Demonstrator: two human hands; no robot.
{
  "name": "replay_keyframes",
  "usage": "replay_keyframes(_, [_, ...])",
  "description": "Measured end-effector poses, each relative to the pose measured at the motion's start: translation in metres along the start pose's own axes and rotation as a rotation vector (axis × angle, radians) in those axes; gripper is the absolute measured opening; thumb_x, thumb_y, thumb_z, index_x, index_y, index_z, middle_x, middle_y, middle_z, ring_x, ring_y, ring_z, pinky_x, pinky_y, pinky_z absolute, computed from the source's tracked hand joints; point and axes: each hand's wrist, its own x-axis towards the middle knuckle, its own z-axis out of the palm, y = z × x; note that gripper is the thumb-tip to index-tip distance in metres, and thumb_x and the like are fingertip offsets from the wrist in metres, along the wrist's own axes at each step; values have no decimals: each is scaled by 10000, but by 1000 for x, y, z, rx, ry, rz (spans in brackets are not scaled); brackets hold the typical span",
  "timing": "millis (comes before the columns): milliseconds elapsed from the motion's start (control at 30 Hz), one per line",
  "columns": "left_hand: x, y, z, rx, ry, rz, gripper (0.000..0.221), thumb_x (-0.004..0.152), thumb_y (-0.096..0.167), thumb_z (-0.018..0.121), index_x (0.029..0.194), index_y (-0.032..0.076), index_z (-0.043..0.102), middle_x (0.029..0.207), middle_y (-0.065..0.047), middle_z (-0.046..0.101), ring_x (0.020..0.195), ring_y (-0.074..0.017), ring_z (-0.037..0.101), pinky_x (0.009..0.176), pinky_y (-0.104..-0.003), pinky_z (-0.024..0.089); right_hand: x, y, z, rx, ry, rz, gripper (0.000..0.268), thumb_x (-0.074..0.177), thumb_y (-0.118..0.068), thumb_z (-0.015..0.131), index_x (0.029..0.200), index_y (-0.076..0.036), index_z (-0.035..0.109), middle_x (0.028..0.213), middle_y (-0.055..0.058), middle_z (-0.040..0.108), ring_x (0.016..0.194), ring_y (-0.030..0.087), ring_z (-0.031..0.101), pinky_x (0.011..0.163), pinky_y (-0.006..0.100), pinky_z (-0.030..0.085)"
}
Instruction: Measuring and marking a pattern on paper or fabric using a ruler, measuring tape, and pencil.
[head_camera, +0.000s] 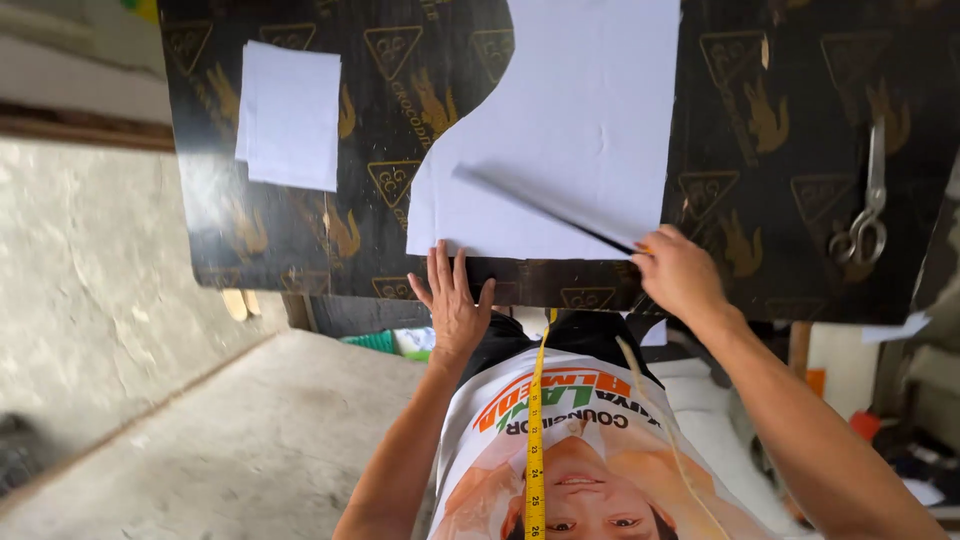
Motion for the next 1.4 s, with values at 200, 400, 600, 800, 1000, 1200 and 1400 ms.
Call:
replay_keyframes(200, [26, -11, -21, -97, -95, 292, 579, 1004, 413, 647, 1445, 57, 525, 1658, -210, 325, 1555, -374, 258, 1190, -682, 23, -110, 75, 63, 383, 139, 692, 349, 952, -441, 779, 1161, -164, 744, 1104, 99, 749, 1120, 384, 672, 918, 468, 548])
replay_keyframes(400, [29, 16, -41, -140, -628, 271, 568, 1015, 473, 553, 604, 84, 604, 598, -33, 597, 511, -240, 598, 440, -408, 461, -120, 95, 43, 491, 392, 659, 183, 1044, -176, 671, 1129, -32, 744, 1085, 123, 684, 963, 280, 636, 844, 387, 489])
replay_keyframes(600, [-68, -52, 96, 9, -1453, 12, 470, 717, 587, 712, 1082, 305, 799, 968, -127, 780, 928, -369, 765, 748, -451, 638, -127, -23, 29, 556, 200, 670, 275, 943, -408, 720, 839, -160, 776, 736, 60, 730, 847, 359, 716, 759, 428, 555])
replay_keyframes(800, [8, 37, -55, -90, -1464, -12, 588, 764, 558, 724, 1198, 163, 696, 1206, -163, 720, 1216, -358, 667, 1035, -460, 545, -111, -115, 65, 909, -612, 747, 479, 882, -553, 641, 984, -129, 838, 844, 6, 843, 891, 217, 764, 765, 296, 562])
replay_keyframes(1000, [2, 53, -59, -568, -1244, -313, 537, 692, 416, 860, 1186, 232, 759, 1081, -118, 710, 1097, -321, 704, 950, -422, 566, -79, -145, 93, 1223, -482, 885, 550, 763, -485, 836, 961, 22, 762, 640, 37, 550, 400, 166, 459, 331, 285, 329])
replay_keyframes(1200, [-32, 42, -42, -726, -1153, 55, 145, 842, 268, 759, 977, 242, 714, 882, -11, 750, 953, -269, 733, 890, -397, 570, -78, -138, 93, 1570, -296, 807, 242, 908, -121, 685, 1127, -24, 718, 617, -9, 499, 389, 79, 315, 355, 200, 234])
replay_keyframes(1400, [-12, 22, -64, -928, -944, 154, 110, 850, 57, 646, 833, 153, 696, 723, 11, 735, 731, -139, 737, 826, -287, 575, -68, -159, -25, 1868, -164, 391, 347, 1037, -274, 516, 1298, -74, 629, 1083, 154, 756, 381, 37, 380, 411, 163, 241])
